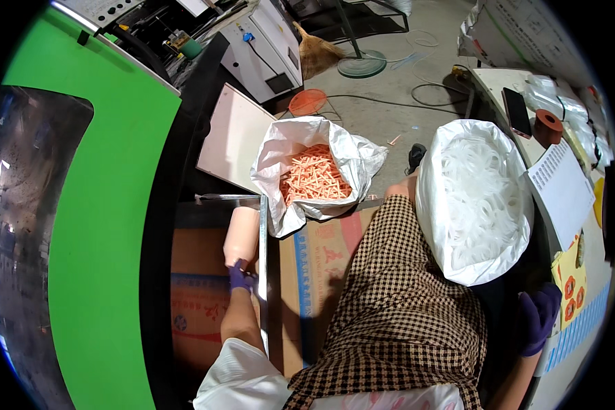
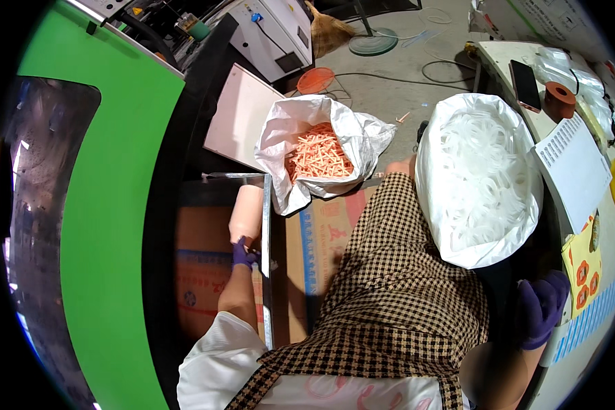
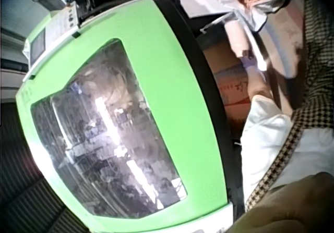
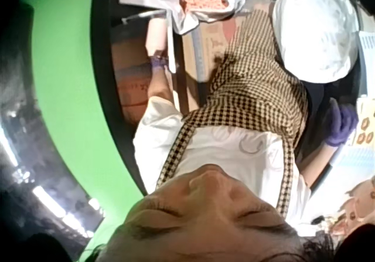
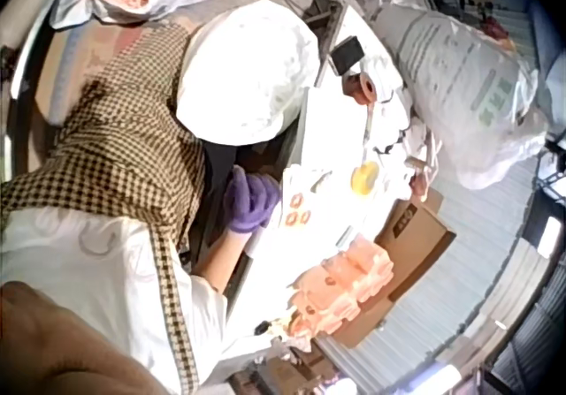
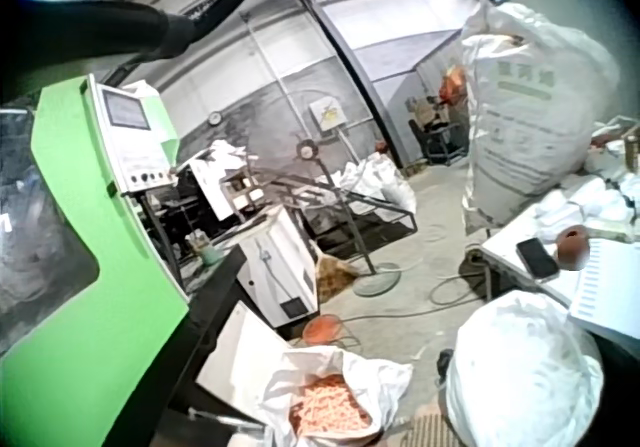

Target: The person applies stickers to pink thermal flasks, inserts white plastic rings into the flask openings, and places the flasks on a desk by hand. The person also handles a notebook containing production diagrams while working.

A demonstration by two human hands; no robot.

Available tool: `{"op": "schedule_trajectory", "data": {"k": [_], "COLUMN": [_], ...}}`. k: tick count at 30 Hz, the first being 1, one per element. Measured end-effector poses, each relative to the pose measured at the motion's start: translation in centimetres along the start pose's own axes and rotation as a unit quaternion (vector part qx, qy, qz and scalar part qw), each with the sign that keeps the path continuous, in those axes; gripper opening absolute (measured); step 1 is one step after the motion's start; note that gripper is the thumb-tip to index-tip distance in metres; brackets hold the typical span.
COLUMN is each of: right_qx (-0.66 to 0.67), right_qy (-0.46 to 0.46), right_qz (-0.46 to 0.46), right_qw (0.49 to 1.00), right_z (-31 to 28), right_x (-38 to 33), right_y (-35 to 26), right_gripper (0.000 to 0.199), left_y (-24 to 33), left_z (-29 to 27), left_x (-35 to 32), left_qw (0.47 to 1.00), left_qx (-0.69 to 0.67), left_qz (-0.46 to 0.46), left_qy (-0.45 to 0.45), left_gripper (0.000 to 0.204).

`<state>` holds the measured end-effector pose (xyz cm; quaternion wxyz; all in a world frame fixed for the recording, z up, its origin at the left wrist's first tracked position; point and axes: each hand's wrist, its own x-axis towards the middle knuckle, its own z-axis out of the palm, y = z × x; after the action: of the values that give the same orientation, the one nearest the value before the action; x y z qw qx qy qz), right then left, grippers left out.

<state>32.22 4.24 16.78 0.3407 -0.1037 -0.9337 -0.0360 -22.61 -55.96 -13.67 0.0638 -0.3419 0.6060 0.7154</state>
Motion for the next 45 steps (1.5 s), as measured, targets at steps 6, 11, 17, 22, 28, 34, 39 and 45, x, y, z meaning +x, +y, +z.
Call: {"op": "schedule_trajectory", "data": {"k": [6, 11, 17, 22, 28, 34, 39, 45], "right_qx": [0.058, 0.077, 0.117, 0.122, 0.241, 0.591, 0.568, 0.559], "right_qy": [0.018, 0.002, -0.013, -0.034, -0.087, -0.172, -0.158, -0.211], "right_qz": [-0.018, -0.014, -0.024, -0.006, 0.04, 0.213, 0.11, 0.166], "right_qw": [0.998, 0.997, 0.993, 0.992, 0.966, 0.758, 0.8, 0.784], "right_z": [1.0, 2.2, 3.3, 3.1, 3.3, 7.9, 12.1, 14.3], "right_x": [0.9, 1.2, 1.4, 0.1, 1.1, 8.8, 11.9, 10.7], "right_y": [-0.3, -0.9, -1.7, -1.6, -2.0, -10.0, -13.4, -12.0], "right_gripper": [0.034, 0.035, 0.034, 0.037, 0.046, 0.045, 0.048, 0.036], "left_y": [11.0, 12.4, 7.9, 8.9, 16.1, 15.5, 9.7, 8.0], "left_z": [-0.8, 4.6, 10.6, 12.4, 16.4, 20.2, 23.2, 24.2], "left_x": [-1.2, -3.1, -2.2, -3.1, -20.4, -43.8, -48.4, -45.1], "left_qw": [0.911, 0.706, 0.713, 0.735, 0.579, 0.483, 0.413, 0.532], "left_qx": [0.137, 0.412, 0.393, 0.375, 0.507, 0.466, 0.397, 0.32], "left_qz": [0.387, 0.57, 0.579, 0.563, 0.605, 0.617, 0.65, 0.506], "left_qy": [-0.039, -0.082, 0.034, -0.043, -0.205, -0.41, -0.5, -0.599], "left_gripper": [0.019, 0.04, 0.064, 0.05, 0.046, 0.049, 0.054, 0.083]}}
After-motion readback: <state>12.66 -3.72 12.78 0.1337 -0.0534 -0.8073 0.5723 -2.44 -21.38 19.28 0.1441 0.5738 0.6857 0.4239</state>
